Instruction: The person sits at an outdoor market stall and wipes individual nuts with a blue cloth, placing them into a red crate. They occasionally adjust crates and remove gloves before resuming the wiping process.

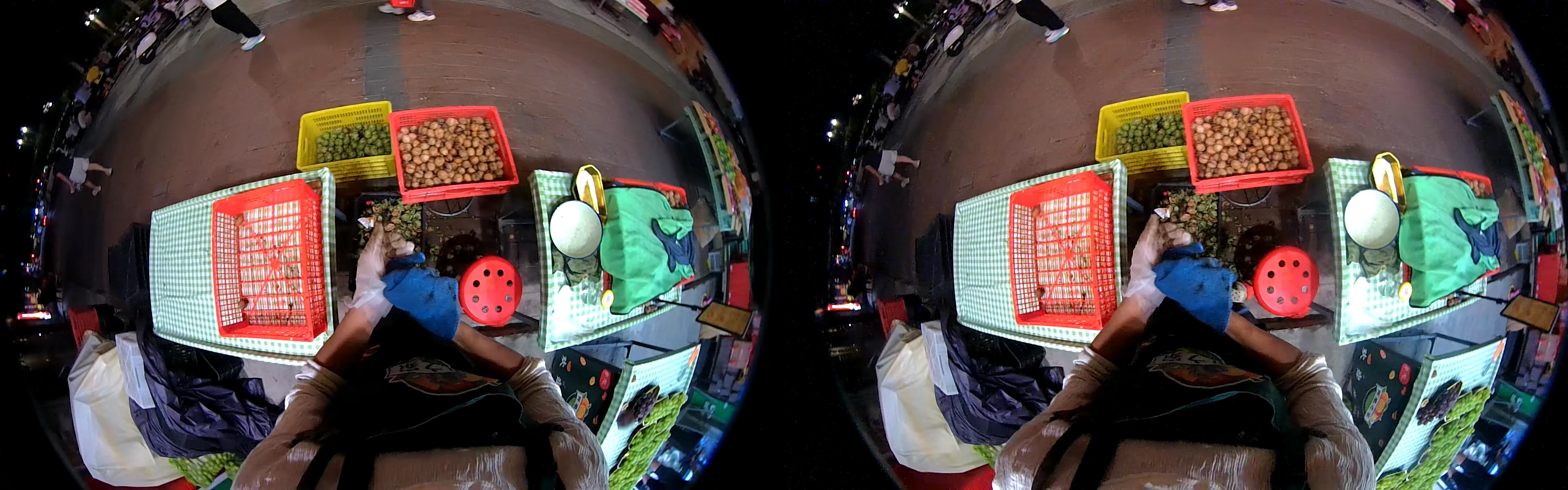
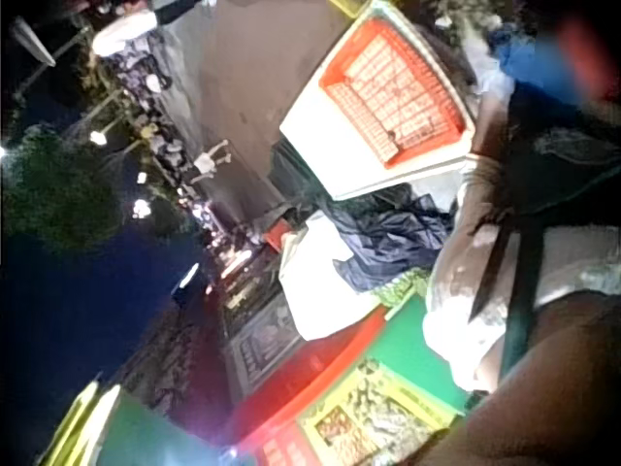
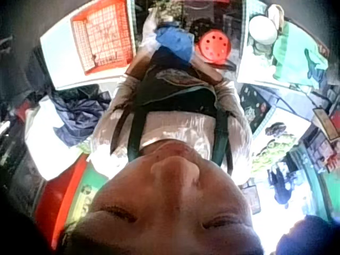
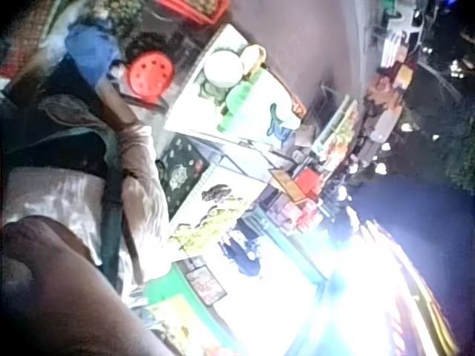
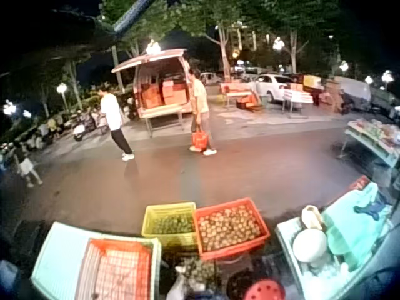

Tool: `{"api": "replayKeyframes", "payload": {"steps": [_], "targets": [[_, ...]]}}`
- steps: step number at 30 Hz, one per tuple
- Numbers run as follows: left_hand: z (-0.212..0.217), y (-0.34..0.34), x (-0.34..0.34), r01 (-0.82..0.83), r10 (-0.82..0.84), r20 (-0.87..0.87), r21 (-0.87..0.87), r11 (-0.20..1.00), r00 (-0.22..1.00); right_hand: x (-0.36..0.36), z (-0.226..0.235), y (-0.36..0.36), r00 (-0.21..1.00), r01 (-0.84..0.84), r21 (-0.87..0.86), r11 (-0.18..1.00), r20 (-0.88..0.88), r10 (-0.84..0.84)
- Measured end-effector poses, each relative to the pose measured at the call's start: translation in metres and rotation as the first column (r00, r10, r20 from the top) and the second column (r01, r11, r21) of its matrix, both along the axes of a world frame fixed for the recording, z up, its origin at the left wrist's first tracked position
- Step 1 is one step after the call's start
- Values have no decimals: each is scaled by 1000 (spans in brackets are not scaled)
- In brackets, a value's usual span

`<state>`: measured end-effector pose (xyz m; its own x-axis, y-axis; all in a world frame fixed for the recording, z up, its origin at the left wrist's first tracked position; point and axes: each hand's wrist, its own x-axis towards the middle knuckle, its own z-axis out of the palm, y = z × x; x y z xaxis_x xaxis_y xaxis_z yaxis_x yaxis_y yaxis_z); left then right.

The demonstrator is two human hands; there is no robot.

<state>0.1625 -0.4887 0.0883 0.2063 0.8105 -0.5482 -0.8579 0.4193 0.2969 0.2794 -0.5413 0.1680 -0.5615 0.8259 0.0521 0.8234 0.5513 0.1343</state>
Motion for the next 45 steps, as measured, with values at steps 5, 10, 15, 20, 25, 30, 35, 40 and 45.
{"api": "replayKeyframes", "payload": {"steps": [5,10,15,20,25,30,35,40,45], "targets": [[-26,-10,-30,-29,194,-737,231,973,647,6,-52,36,656,-231,-275,933,-753,-59],[-51,-33,-78,-83,-44,-931,-80,993,363,23,-1,55,598,-174,-258,950,-795,-106],[-121,-58,-97,-273,33,-696,-238,932,717,45,-9,77,651,147,-410,900,-645,-400],[-133,-42,-85,-358,143,-629,-229,905,764,62,-51,128,943,160,-270,950,-243,-228],[-187,-6,-64,-362,142,-617,-246,899,774,53,-80,194,976,-16,-365,931,-206,-64],[-391,-38,4,-77,-220,-880,-276,958,421,55,-149,244,721,-306,-778,548,-565,-400],[-444,-40,82,60,-632,-775,-631,774,1,79,-201,257,728,-268,-916,298,-395,-560],[-475,-42,145,222,-469,-877,-438,871,106,96,-259,251,740,-135,-964,231,-253,-624],[-515,-71,214,648,-827,-433,-521,555,360,97,-282,231,738,-1,-982,189,-128,-662]]}}
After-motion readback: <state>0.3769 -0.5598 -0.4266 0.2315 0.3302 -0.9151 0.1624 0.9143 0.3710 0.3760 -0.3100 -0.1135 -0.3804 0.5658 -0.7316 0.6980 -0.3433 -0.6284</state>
